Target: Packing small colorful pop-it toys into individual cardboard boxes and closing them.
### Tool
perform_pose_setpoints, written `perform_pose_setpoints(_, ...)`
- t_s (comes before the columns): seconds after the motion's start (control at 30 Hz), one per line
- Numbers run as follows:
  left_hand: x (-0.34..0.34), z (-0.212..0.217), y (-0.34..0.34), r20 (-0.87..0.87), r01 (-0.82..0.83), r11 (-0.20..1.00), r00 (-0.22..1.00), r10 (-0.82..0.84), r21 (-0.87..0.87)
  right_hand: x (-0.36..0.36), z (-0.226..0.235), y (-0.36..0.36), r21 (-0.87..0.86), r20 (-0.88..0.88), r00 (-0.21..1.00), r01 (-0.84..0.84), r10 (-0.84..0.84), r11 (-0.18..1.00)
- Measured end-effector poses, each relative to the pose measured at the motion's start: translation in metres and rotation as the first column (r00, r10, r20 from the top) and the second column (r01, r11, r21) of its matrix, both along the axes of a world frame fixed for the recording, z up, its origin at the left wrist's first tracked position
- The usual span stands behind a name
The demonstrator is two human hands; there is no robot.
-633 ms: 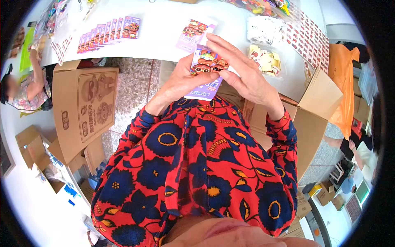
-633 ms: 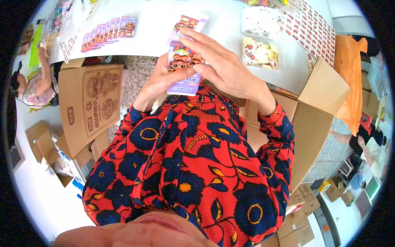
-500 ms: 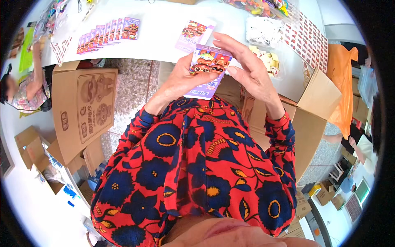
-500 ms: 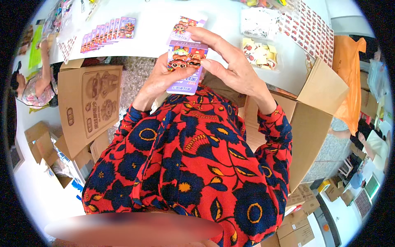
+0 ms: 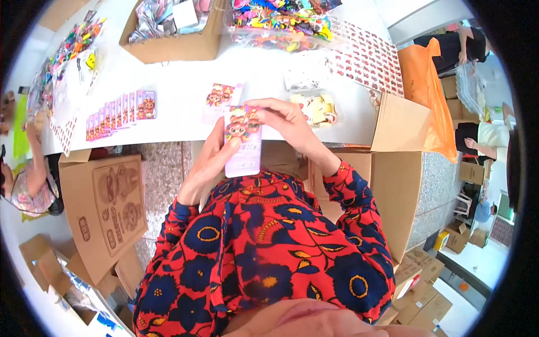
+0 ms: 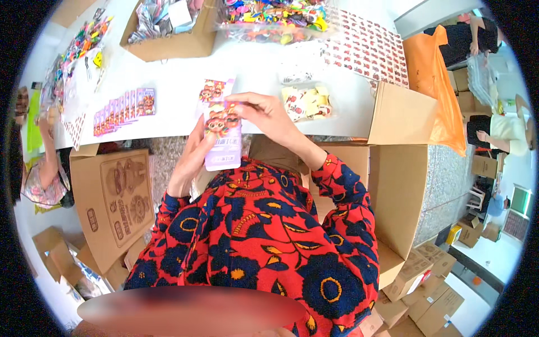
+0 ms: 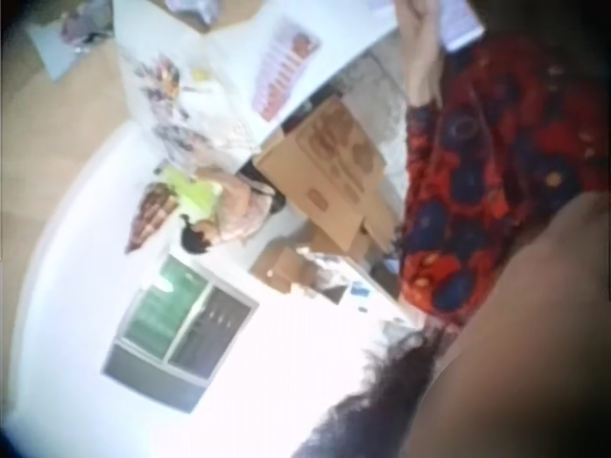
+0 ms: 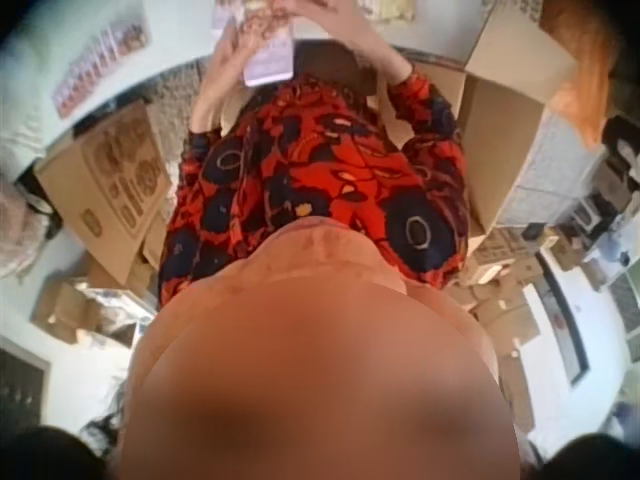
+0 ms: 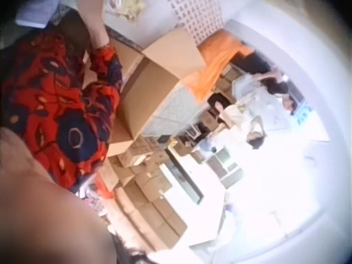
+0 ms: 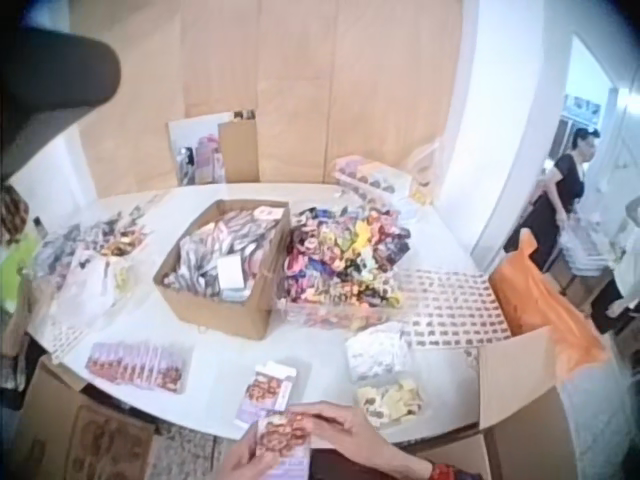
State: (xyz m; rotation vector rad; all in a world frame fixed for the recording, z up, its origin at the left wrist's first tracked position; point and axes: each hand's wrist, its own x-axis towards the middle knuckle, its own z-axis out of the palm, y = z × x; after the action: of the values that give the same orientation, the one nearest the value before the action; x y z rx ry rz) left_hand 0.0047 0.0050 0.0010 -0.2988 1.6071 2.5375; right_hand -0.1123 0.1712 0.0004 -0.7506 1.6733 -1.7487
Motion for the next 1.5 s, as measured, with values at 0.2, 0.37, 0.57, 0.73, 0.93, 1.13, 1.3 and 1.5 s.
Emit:
perform_pose_setpoints(0.2, -0.010, -0.001, -0.016, -0.414, -0.252, 0.604, 0.899, -0.142, -0.756, -0.018, -0.019, 0.009, -0.083, 0.564, 0.826, 0.043, 0.011, 0.996)
perform_pose_setpoints(0.37, -0.025, -0.006, -0.019, -0.387, -0.208, 0.468, 0.862, -0.327, -0.859, -0.011, -0.032, 0.005, -0.049, 0.682, 0.711, -0.189, 0.171, 0.981)
perform_pose_setpoints(0.57, -0.029, -0.008, -0.022, -0.439, -0.078, 0.786, 0.861, -0.258, -0.613, -0.024, -0.030, -0.010, 0.147, 0.576, 0.800, -0.307, 0.171, 0.940)
perform_pose_setpoints(0.73, -0.016, -0.025, -0.034, -0.207, -0.238, 0.942, 0.960, 0.190, -0.238, -0.071, -0.001, -0.035, 0.317, 0.009, 0.975, -0.215, 0.224, 0.924)
perform_pose_setpoints(0.93, -0.013, -0.025, -0.043, -0.183, -0.295, 0.930, 0.949, 0.258, -0.217, -0.148, 0.014, -0.123, 0.093, -0.683, 0.730, 0.135, -0.035, 0.986)
perform_pose_setpoints(1.13, -0.015, -0.026, -0.059, -0.122, -0.304, 0.911, 0.952, 0.280, -0.280, -0.227, 0.003, -0.223, -0.191, -0.971, 0.113, 0.174, -0.212, 0.966)
perform_pose_setpoints(1.3, -0.013, -0.029, -0.069, -0.110, -0.285, 0.893, 0.959, 0.263, -0.349, -0.241, -0.009, -0.259, 0.247, -0.916, 0.390, 0.368, 0.093, 0.896)
perform_pose_setpoints(1.5, -0.018, -0.024, -0.075, -0.136, -0.276, 0.885, 0.961, 0.242, -0.375, -0.273, -0.017, -0.225, -0.289, -0.697, 0.707, -0.127, -0.117, 0.949)
